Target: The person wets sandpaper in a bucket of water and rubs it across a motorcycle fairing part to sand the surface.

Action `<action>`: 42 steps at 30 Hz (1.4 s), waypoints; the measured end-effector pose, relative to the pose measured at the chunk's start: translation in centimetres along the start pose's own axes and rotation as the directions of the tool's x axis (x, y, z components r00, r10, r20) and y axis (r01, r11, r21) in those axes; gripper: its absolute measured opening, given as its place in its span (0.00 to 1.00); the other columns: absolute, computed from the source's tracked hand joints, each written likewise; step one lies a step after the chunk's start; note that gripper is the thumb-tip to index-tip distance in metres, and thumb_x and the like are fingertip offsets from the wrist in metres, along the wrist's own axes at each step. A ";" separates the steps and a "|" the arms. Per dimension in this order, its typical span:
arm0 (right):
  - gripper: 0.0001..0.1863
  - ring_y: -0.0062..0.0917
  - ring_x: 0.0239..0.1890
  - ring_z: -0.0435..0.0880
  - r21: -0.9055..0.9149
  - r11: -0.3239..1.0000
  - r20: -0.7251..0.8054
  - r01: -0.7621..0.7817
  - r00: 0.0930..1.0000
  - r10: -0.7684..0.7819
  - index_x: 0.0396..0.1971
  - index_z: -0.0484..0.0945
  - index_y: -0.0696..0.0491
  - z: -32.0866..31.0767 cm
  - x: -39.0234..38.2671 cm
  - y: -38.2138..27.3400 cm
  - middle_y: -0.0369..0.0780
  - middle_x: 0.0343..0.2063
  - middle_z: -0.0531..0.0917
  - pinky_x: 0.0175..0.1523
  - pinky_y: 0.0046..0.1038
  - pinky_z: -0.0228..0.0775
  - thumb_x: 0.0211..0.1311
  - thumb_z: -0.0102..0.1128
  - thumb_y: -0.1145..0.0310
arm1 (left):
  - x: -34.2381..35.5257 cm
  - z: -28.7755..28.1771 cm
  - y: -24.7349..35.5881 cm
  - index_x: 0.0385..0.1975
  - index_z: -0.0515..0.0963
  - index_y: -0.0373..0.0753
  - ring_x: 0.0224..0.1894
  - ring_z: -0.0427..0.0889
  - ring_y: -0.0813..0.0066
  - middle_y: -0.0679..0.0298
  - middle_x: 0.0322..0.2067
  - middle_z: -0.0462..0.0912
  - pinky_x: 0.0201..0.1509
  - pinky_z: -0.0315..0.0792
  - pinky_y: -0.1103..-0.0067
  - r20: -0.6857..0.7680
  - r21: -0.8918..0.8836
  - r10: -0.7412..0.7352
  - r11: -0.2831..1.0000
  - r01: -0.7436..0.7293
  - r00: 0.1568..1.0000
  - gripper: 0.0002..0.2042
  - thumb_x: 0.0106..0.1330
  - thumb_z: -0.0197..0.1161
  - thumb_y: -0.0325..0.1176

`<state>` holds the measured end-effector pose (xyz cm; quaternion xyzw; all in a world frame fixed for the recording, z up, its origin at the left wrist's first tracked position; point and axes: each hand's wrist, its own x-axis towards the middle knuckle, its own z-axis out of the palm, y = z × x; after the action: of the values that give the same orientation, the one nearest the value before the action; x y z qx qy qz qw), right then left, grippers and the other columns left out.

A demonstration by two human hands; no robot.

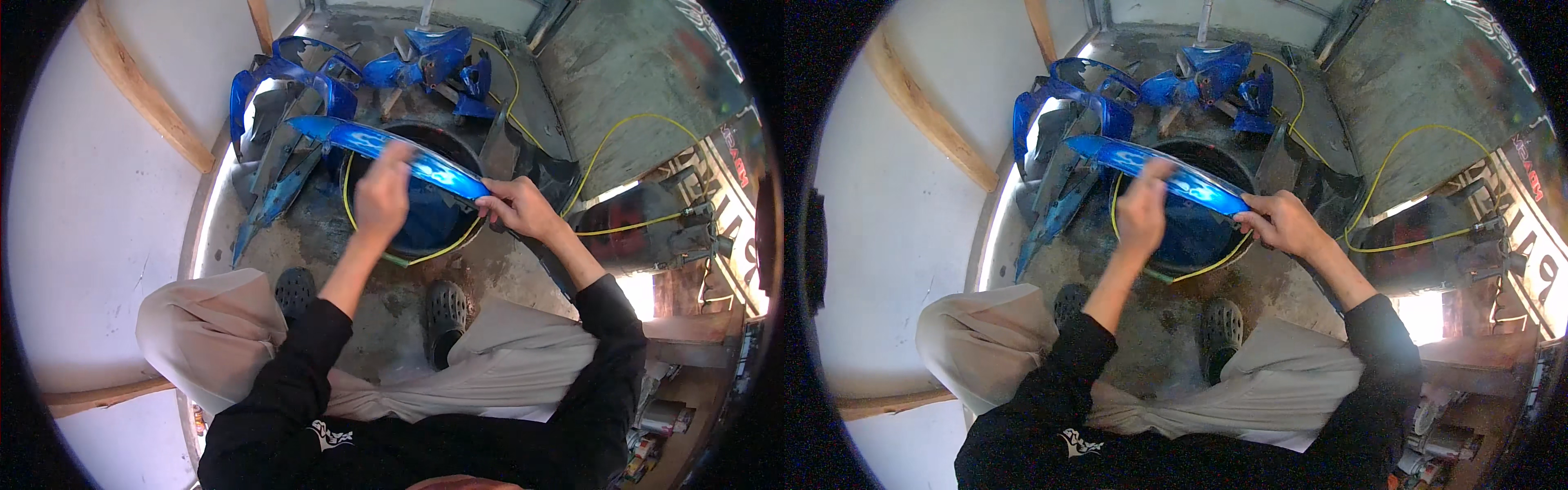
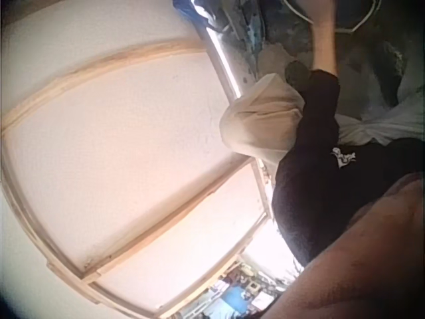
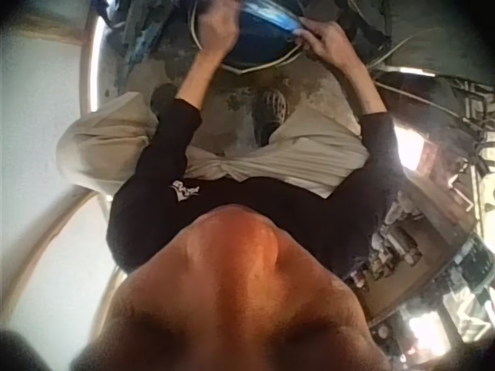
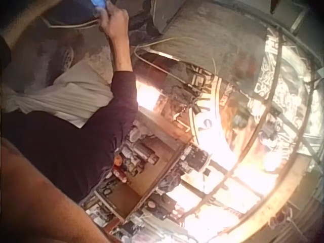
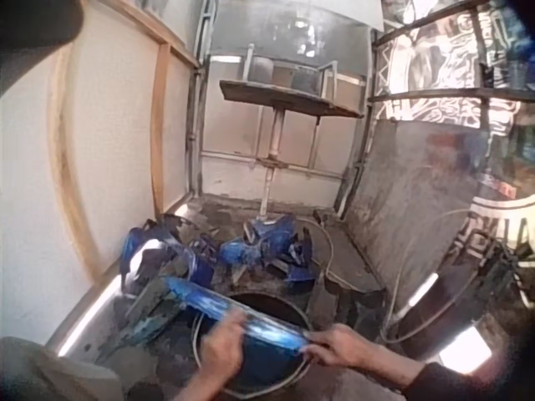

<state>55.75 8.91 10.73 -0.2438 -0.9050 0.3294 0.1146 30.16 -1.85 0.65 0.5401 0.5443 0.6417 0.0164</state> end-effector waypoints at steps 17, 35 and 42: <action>0.12 0.31 0.25 0.92 0.009 1.000 0.013 0.020 1.000 -0.020 0.47 0.87 0.62 0.1 -0.2 -0.5 0.46 0.26 0.91 0.33 0.33 0.82 0.77 0.68 0.67 | 1.5 -2.5 -2.6 0.55 0.84 0.31 0.53 0.91 0.47 0.47 0.52 0.91 0.59 0.83 0.64 -0.108 0.075 -0.122 0.989 0.131 0.987 0.15 0.85 0.50 0.30; 0.14 0.31 0.22 0.91 -0.032 0.998 0.028 0.056 0.998 -0.055 0.47 0.87 0.64 0.8 0.1 -0.9 0.48 0.23 0.89 0.31 0.33 0.81 0.76 0.70 0.66 | 1.2 -2.7 -4.7 0.58 0.84 0.33 0.57 0.91 0.50 0.47 0.54 0.90 0.60 0.82 0.65 -0.213 0.165 -0.113 0.975 0.150 0.970 0.14 0.83 0.55 0.28; 0.13 0.31 0.23 0.91 -0.077 0.992 -0.030 0.099 0.994 -0.102 0.46 0.88 0.63 0.3 -0.9 1.3 0.47 0.23 0.89 0.31 0.33 0.81 0.78 0.67 0.66 | -4.2 3.7 5.6 0.62 0.83 0.33 0.67 0.85 0.48 0.46 0.63 0.86 0.70 0.79 0.61 0.144 -0.093 0.171 0.983 -0.159 0.975 0.16 0.78 0.60 0.24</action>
<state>56.91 9.12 9.62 -0.2075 -0.9258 0.2846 0.1369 37.66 -4.17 1.18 0.6295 0.4684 0.6194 0.0259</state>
